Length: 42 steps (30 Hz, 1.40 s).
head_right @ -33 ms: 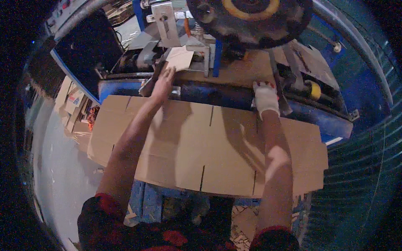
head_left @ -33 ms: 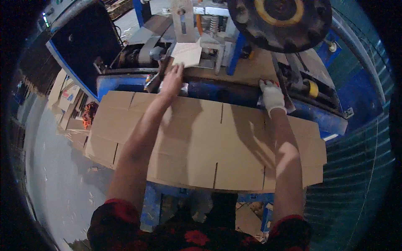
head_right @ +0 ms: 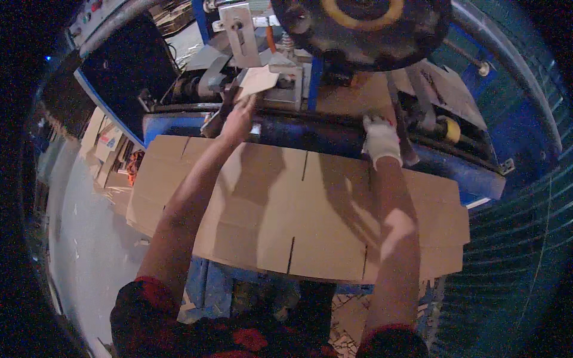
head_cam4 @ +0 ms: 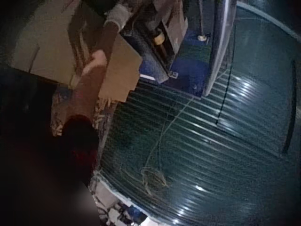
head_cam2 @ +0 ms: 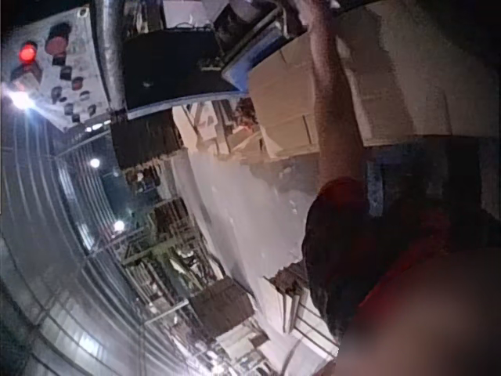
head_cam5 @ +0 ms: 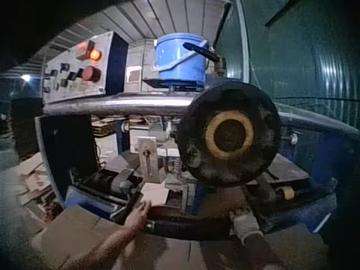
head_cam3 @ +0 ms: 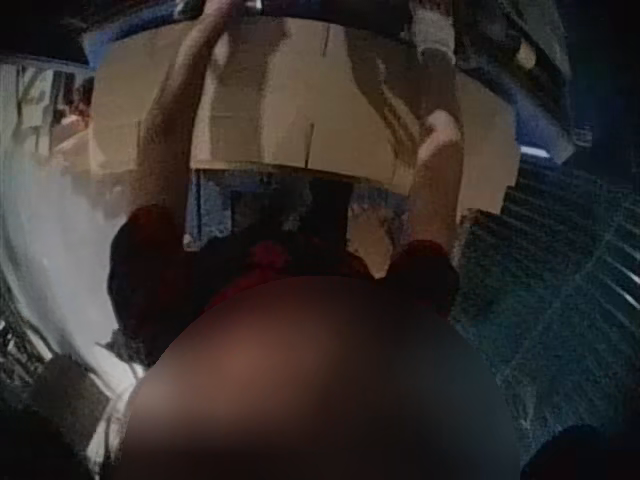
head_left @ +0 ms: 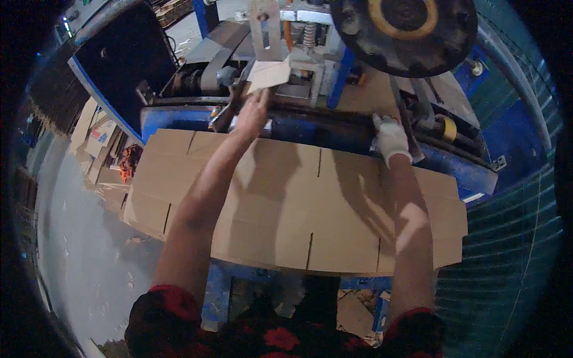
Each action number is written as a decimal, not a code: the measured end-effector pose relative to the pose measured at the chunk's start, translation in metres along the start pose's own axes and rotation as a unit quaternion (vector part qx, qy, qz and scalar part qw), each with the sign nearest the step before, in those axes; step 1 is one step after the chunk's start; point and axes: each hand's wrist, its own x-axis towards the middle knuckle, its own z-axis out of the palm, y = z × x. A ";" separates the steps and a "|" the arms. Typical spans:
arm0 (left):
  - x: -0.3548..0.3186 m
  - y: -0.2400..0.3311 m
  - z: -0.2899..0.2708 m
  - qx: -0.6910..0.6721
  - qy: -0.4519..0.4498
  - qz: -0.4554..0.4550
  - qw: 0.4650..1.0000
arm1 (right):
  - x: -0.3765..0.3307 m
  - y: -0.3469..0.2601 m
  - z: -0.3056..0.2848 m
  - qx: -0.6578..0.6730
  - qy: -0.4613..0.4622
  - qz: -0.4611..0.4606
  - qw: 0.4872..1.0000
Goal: The person operates a cardboard box forming machine, feeding flat cardboard sheets into the machine and folding the formed boxes. The person wears gloves and handles multiple cardboard sheets in sequence, folding them into box shapes and stacking them.
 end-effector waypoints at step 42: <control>-0.225 0.021 -0.127 -0.190 -0.032 0.107 0.975 | -0.247 -0.054 0.014 -0.098 0.130 -0.157 0.974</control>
